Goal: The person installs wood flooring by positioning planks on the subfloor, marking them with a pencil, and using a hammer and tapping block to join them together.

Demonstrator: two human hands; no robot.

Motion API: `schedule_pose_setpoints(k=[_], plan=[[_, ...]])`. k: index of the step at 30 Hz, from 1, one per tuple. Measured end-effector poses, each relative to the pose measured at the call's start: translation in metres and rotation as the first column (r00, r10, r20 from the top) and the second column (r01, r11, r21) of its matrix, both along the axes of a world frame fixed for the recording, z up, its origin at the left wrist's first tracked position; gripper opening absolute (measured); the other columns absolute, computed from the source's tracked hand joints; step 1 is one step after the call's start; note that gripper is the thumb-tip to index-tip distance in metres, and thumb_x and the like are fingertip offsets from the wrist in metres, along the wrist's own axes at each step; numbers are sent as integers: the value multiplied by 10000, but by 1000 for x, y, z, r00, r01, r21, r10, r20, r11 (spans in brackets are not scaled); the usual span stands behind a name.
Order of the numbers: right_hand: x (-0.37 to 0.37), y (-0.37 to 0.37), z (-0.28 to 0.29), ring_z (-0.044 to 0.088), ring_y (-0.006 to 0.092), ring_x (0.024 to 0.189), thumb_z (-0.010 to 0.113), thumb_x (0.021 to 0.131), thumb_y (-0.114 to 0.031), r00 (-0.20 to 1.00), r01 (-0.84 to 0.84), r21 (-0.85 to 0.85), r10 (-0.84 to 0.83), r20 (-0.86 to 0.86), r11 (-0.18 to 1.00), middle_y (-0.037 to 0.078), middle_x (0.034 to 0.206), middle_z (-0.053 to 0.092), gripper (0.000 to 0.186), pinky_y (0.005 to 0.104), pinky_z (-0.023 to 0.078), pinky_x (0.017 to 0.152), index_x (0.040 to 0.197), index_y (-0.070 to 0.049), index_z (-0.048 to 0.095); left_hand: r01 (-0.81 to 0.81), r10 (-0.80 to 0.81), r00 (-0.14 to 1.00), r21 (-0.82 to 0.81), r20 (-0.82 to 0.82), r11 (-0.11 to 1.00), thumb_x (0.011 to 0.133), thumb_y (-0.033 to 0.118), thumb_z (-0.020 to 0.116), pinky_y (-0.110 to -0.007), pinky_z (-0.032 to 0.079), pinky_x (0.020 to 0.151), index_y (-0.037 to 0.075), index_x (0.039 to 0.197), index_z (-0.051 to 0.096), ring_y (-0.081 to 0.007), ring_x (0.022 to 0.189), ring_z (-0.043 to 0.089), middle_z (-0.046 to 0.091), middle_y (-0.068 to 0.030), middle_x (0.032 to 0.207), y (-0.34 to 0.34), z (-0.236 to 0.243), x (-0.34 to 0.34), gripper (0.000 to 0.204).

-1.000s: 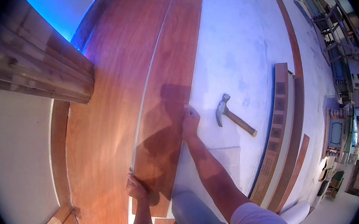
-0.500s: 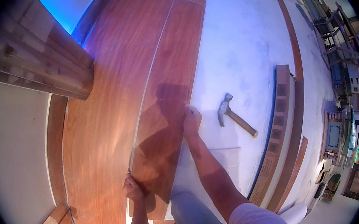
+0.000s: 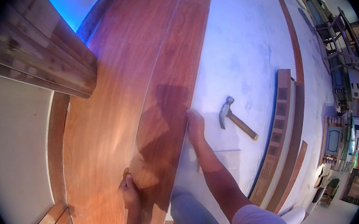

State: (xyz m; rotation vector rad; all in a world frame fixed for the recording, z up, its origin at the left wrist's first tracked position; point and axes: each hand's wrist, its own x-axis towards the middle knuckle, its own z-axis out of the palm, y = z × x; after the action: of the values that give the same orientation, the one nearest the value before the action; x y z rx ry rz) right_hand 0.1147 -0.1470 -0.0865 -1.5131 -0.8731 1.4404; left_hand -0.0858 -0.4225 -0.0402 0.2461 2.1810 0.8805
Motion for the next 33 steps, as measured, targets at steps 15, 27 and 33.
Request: schedule_pose_setpoints(k=[15,27,33], plan=[[23,-117,11,667,265,739,576,1036,-363,742,-396,-285,487,460,873,180,772,642,379,426,521,723,940,-6,662,275,-278,948,-38,-152,961,1059,339,497,-485,528,756,71,1164,691,-445,856,671,708,-237,939,0,-26,-7,347],[52,-199,-49,674,329,820,664,903,-109,297,-735,170,86,951,657,129,918,694,54,436,550,717,892,-56,653,64,-6,911,128,-413,990,1051,241,579,-348,538,762,-3,1012,733,-274,851,693,721,-182,947,-52,14,-31,291],[47,-192,-53,652,351,795,645,921,-120,337,-757,267,6,941,596,141,890,668,85,434,540,708,913,-35,650,210,-290,923,-302,-252,930,995,185,607,-436,531,825,24,1023,705,-337,938,673,723,-147,1020,-248,-3,78,190]])
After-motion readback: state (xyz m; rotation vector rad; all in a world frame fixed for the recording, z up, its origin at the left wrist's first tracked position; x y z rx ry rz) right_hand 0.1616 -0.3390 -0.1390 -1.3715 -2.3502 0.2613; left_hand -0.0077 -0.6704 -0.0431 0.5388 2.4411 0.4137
